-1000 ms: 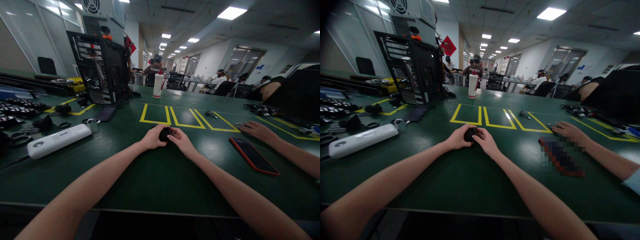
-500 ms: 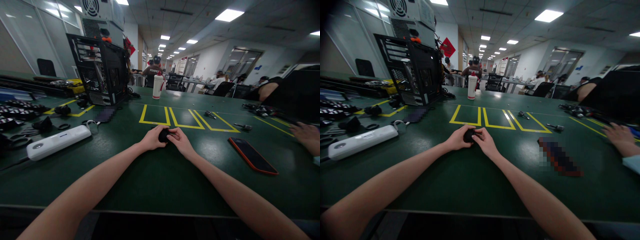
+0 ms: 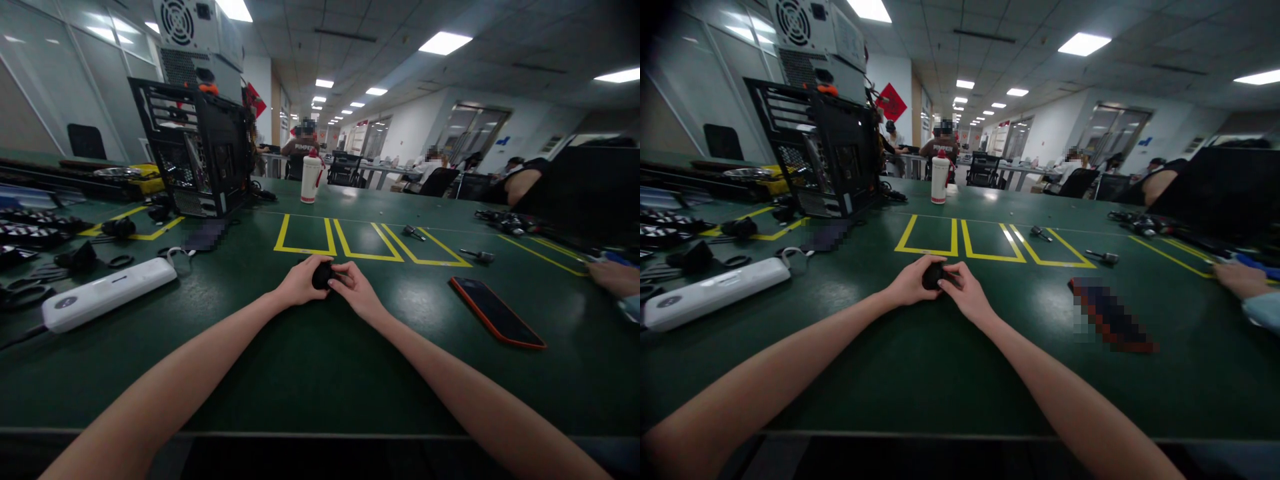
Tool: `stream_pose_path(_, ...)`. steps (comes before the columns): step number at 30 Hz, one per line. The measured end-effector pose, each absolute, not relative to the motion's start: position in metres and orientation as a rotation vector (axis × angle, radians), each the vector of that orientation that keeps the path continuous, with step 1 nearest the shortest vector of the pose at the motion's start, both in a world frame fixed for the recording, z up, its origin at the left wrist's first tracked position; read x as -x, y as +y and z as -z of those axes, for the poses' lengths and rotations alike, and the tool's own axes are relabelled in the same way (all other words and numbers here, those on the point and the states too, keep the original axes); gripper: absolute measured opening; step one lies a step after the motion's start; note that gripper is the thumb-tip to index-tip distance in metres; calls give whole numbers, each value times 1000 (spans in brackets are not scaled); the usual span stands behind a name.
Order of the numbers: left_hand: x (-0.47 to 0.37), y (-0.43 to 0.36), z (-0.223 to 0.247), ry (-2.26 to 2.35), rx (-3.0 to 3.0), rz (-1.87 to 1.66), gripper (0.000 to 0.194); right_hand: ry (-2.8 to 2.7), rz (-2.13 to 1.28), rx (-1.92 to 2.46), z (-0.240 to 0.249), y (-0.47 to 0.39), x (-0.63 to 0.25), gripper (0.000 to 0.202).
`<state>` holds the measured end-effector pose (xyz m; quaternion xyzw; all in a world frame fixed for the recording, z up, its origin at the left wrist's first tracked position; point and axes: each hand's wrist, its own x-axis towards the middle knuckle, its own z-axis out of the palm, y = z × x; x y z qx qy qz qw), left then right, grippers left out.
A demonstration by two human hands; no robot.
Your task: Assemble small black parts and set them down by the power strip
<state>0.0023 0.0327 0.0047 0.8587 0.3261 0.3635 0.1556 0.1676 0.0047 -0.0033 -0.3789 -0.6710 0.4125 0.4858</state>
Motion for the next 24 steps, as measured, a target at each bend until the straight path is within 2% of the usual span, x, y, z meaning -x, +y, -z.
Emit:
stream_pose_path(3,-2,32,-6,938,-2454,-1046,61,-1637,-940,941,3,7,-167,18)
stream_pose_path(6,-2,31,-7,939,-2452,-1047,61,-1620,-908,979,4,12,-167,24)
stream_pose_path(15,-1,30,-7,920,-2469,-1029,61,-1654,-1061,913,5,9,-173,32)
stream_pose_path(21,-2,28,-8,920,-2457,-1043,59,-1609,-1038,911,4,8,-169,19)
stream_pose_path(24,-2,29,-8,919,-2466,-1050,60,-1599,-984,962,2,11,-169,22)
